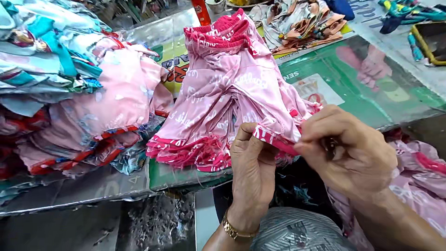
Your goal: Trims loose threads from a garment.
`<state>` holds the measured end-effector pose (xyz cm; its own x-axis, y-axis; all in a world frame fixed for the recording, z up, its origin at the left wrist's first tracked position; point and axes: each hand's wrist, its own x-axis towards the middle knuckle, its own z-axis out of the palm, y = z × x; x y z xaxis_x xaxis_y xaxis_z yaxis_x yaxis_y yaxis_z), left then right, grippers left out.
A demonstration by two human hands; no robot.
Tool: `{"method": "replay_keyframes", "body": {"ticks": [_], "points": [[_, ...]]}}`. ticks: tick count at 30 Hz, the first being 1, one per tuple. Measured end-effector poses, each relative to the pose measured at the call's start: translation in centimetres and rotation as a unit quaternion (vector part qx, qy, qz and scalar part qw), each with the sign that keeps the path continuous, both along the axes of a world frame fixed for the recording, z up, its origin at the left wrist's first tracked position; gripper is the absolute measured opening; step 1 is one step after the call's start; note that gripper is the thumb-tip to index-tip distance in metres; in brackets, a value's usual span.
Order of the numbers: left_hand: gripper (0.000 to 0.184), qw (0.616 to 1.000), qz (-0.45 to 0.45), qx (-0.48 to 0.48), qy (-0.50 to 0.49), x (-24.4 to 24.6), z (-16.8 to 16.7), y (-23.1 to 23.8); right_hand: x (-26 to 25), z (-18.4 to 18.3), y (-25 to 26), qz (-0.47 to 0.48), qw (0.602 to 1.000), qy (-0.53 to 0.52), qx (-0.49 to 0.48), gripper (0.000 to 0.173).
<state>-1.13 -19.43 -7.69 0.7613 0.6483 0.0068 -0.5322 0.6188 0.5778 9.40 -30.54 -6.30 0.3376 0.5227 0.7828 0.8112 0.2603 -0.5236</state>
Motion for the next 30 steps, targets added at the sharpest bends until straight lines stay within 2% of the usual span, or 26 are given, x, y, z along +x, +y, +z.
{"method": "replay_keyframes", "body": {"ticks": [2, 3, 7, 11, 22, 30], "points": [[0.009, 1.000, 0.001, -0.005, -0.003, -0.2, 0.2, -0.2, -0.4, 0.0, -1.0, -0.053, 0.996, 0.001, -0.066, 0.038], [0.010, 1.000, -0.001, 0.000, -0.012, -0.3, 0.2, -0.3, -0.6, -0.1, -1.3, -0.076, 0.993, -0.008, -0.085, 0.040], [0.013, 0.999, -0.006, 0.013, -0.034, -0.3, 0.1, -0.4, -1.1, -0.2, -1.8, -0.108, 0.991, -0.031, -0.076, 0.026], [0.012, 0.999, 0.007, 0.039, -0.033, -0.1, -0.2, -0.7, -1.2, -0.1, -1.3, -0.122, 0.990, -0.049, -0.058, 0.020], [0.010, 0.999, 0.017, 0.032, -0.017, 0.3, -0.6, -1.2, -0.3, -1.2, -0.7, -0.110, 0.992, -0.053, -0.016, 0.011], [0.012, 0.999, 0.024, 0.044, -0.016, 0.5, -0.9, -1.3, 0.0, -1.1, -0.9, -0.124, 0.989, -0.073, -0.045, 0.016]]}}
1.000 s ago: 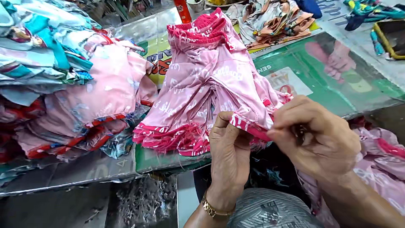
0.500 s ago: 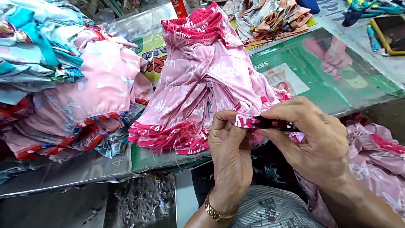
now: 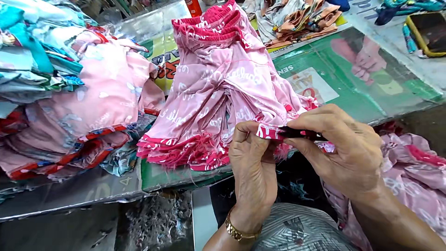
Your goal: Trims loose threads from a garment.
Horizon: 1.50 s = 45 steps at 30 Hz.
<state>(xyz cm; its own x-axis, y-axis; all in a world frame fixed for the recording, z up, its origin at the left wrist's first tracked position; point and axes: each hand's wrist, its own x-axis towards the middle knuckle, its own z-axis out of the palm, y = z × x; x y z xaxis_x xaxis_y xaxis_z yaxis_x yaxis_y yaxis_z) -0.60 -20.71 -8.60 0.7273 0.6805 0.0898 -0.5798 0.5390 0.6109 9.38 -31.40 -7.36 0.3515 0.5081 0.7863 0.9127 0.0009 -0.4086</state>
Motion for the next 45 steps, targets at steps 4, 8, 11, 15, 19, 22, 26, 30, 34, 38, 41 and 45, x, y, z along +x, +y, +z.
{"method": "replay_keyframes", "body": {"ticks": [4, 8, 11, 15, 19, 22, 26, 30, 34, 38, 41, 45], "points": [[0.012, 1.000, -0.002, 0.000, 0.003, 0.0, 0.0, 0.0, 0.0, -0.1, 0.1, 0.002, 1.000, -0.004, 0.005, 0.013], [0.010, 1.000, -0.008, -0.003, 0.004, 0.0, -0.1, 0.1, 0.1, -0.3, 0.0, -0.001, 1.000, -0.007, 0.008, 0.013], [0.011, 1.000, -0.006, 0.000, 0.002, 0.0, -0.2, 0.3, 0.1, -0.3, -0.2, -0.018, 1.000, -0.019, -0.009, 0.015], [0.010, 1.000, -0.010, 0.001, 0.013, 0.2, -0.4, 0.0, 0.1, -0.3, -0.1, -0.022, 0.999, -0.033, -0.013, 0.015], [0.010, 1.000, -0.020, 0.007, 0.009, 0.2, -0.5, 0.0, 0.3, -0.5, 0.0, -0.010, 0.999, -0.032, 0.004, 0.012], [0.009, 1.000, -0.023, -0.004, 0.006, 0.2, -0.7, 0.0, 0.4, -0.8, 0.0, 0.033, 0.998, 0.033, 0.031, 0.013], [0.009, 0.999, -0.029, -0.018, 0.007, 0.2, -1.0, -0.1, 0.6, -1.7, 0.7, 0.042, 0.998, 0.032, 0.032, 0.032], [0.008, 0.999, -0.034, -0.035, 0.021, 0.5, -1.3, -0.2, 0.0, -2.2, 0.5, 0.021, 0.995, -0.068, 0.065, 0.007], [0.010, 0.998, -0.039, -0.045, 0.022, 0.4, -1.8, 0.5, -1.6, -1.5, -2.0, 0.093, 0.993, -0.026, 0.068, 0.015], [0.011, 0.998, -0.043, -0.051, 0.017, 0.3, -1.6, 0.5, -0.5, -3.0, -1.7, 0.023, 0.999, -0.021, 0.037, 0.029], [0.010, 0.997, -0.046, -0.061, 0.021, 0.1, -1.5, 0.4, 0.1, -4.1, -0.7, -0.011, 1.000, -0.016, 0.008, 0.029], [0.027, 0.975, 0.049, 0.205, 0.077, -0.4, -2.1, 0.7, 0.4, -4.0, -0.9, 0.016, 0.998, 0.000, 0.053, 0.010]]}}
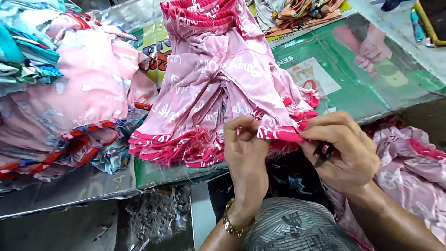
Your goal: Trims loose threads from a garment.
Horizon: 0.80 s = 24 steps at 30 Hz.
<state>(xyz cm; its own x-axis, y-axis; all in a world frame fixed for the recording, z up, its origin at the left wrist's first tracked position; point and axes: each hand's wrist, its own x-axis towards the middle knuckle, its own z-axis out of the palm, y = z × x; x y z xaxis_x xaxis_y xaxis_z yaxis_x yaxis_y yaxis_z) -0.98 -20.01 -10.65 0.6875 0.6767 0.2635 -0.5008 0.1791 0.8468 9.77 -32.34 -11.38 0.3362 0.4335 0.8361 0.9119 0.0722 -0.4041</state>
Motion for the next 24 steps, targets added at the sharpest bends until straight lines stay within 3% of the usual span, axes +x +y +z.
{"method": "replay_keyframes", "body": {"ticks": [1, 3, 5, 7, 9, 12, 15, 18, 24], "points": [[0.034, 0.990, 0.047, 0.132, 0.014, -0.1, -0.1, 0.2, 0.1, 0.1, -0.2, 0.000, 1.000, -0.009, 0.003, 0.010], [0.028, 0.921, 0.145, 0.361, 0.026, -0.2, -0.2, 1.0, 0.5, 0.4, -0.6, 0.013, 1.000, -0.016, 0.000, 0.008], [0.012, 0.856, 0.207, 0.473, 0.026, -0.1, 0.2, 1.8, 0.8, 0.7, -0.7, 0.069, 0.997, 0.025, -0.006, 0.005], [0.007, 0.834, 0.212, 0.508, 0.035, -0.2, 0.7, 2.5, 1.3, 1.1, -0.8, 0.141, 0.983, 0.114, -0.002, 0.005], [0.009, 0.870, 0.132, 0.473, 0.043, -0.4, 1.3, 3.1, 1.7, 1.4, -0.9, 0.168, 0.969, 0.183, 0.004, 0.007], [0.011, 0.971, -0.071, 0.225, 0.038, -0.4, 2.0, 3.5, 1.9, 1.8, -0.5, 0.156, 0.962, 0.223, -0.015, 0.008], [0.008, 0.989, -0.134, 0.049, 0.030, 0.0, 2.4, 3.6, 2.2, 2.1, 0.3, 0.110, 0.971, 0.209, -0.049, 0.005], [0.014, 0.991, -0.116, 0.056, 0.039, 0.0, 2.7, 3.3, 2.3, 2.1, 0.6, 0.044, 0.983, 0.156, -0.085, 0.010], [0.019, 0.968, -0.024, 0.246, 0.048, 0.1, 3.1, 1.8, 1.0, 3.5, 0.1, 0.057, 0.995, 0.082, -0.029, 0.026]]}}
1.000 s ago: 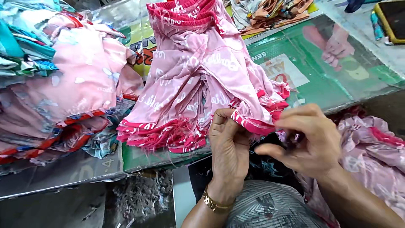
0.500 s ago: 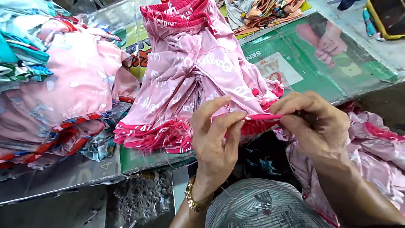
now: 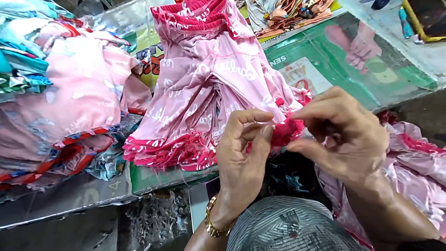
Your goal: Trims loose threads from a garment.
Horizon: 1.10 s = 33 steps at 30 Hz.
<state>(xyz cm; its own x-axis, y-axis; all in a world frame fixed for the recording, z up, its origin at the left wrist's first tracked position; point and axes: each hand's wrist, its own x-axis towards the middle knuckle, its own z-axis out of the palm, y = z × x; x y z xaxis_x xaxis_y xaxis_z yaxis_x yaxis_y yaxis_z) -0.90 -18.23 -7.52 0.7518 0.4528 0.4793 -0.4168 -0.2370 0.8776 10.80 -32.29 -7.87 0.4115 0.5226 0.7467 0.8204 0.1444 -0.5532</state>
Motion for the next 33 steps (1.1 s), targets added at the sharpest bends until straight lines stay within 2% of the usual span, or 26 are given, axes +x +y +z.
{"method": "replay_keyframes", "body": {"ticks": [3, 5, 11, 14, 16, 18, 20, 25, 33], "points": [[0.019, 0.999, 0.023, 0.041, -0.014, 0.4, 0.1, -0.6, -0.5, -0.4, 0.9, -0.036, 0.997, -0.062, 0.016, 0.013], [0.021, 0.999, 0.026, 0.027, -0.012, 0.6, 0.1, -0.8, -0.4, -0.8, 1.2, -0.036, 0.995, -0.083, 0.046, 0.006], [0.019, 1.000, 0.011, -0.025, -0.014, 0.6, -0.1, -0.8, -0.4, -0.9, 0.3, 0.061, 0.995, -0.001, 0.081, 0.006], [0.019, 0.999, 0.006, -0.037, -0.023, 0.6, 0.1, -0.8, -0.3, -0.6, -0.2, 0.077, 0.995, 0.009, 0.055, 0.005], [0.019, 0.999, 0.004, -0.032, -0.030, 0.6, 0.1, -0.7, -0.4, -0.2, -0.8, 0.059, 0.998, 0.010, 0.002, 0.012], [0.019, 0.999, 0.006, -0.030, -0.032, 0.6, 0.2, -0.6, -0.7, 0.2, -1.5, 0.012, 0.998, -0.004, -0.064, 0.032], [0.020, 0.999, 0.005, -0.038, -0.028, 0.4, 0.3, -0.4, -0.7, 0.6, -2.2, -0.022, 0.995, -0.023, -0.098, 0.038], [0.018, 0.999, 0.004, -0.032, -0.020, 0.3, 0.6, -0.2, -0.3, 1.0, -2.6, -0.067, 0.990, -0.059, -0.108, 0.023], [0.021, 0.997, 0.051, 0.051, -0.017, 0.4, 1.2, -0.8, -0.8, 1.0, -1.8, -0.086, 0.987, -0.118, -0.072, 0.013]]}}
